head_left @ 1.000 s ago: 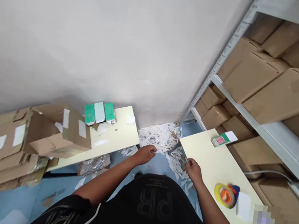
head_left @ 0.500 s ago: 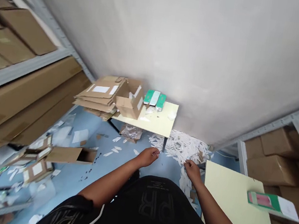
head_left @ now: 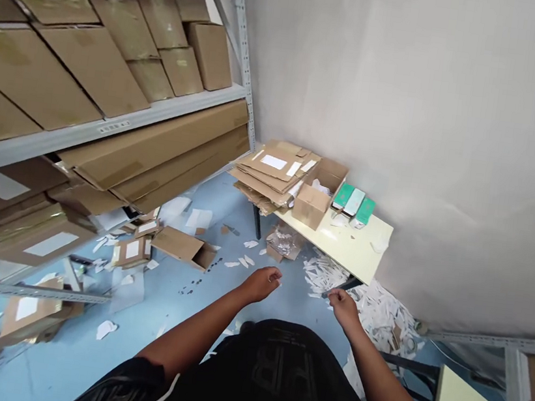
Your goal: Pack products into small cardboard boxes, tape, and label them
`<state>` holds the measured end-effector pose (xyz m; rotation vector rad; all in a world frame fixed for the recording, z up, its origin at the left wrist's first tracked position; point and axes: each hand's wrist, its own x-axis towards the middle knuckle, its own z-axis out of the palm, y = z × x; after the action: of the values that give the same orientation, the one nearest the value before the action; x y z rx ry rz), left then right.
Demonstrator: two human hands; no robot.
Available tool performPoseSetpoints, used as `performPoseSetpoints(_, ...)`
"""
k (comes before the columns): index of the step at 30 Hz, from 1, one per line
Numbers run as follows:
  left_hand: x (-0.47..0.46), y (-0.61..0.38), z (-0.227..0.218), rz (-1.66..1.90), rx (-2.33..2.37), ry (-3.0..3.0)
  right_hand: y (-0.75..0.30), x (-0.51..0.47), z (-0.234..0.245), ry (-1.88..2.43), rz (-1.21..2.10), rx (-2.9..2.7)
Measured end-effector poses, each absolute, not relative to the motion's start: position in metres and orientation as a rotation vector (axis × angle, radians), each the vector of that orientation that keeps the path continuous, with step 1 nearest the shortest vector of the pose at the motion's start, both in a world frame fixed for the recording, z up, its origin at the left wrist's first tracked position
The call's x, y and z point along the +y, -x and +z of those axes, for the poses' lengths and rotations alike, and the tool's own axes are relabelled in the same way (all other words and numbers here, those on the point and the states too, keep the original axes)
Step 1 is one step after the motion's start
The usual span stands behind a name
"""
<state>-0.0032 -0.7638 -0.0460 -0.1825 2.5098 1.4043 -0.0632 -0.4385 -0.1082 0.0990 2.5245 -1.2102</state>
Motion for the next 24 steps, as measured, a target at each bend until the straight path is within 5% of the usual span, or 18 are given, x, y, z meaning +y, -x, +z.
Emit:
performPoseSetpoints(12, -0.894, 0.056, -0.043, 1.495, 2.5, 0.406, 0.121, -0.556, -0.096, -0.1, -1.266, 2.378)
performPoseSetpoints(24, -0.966, 0.186, -0.026, 1.397, 2.667, 0.663, 0.295, -0.702, -0.047, 0.355, -1.456, 2.036)
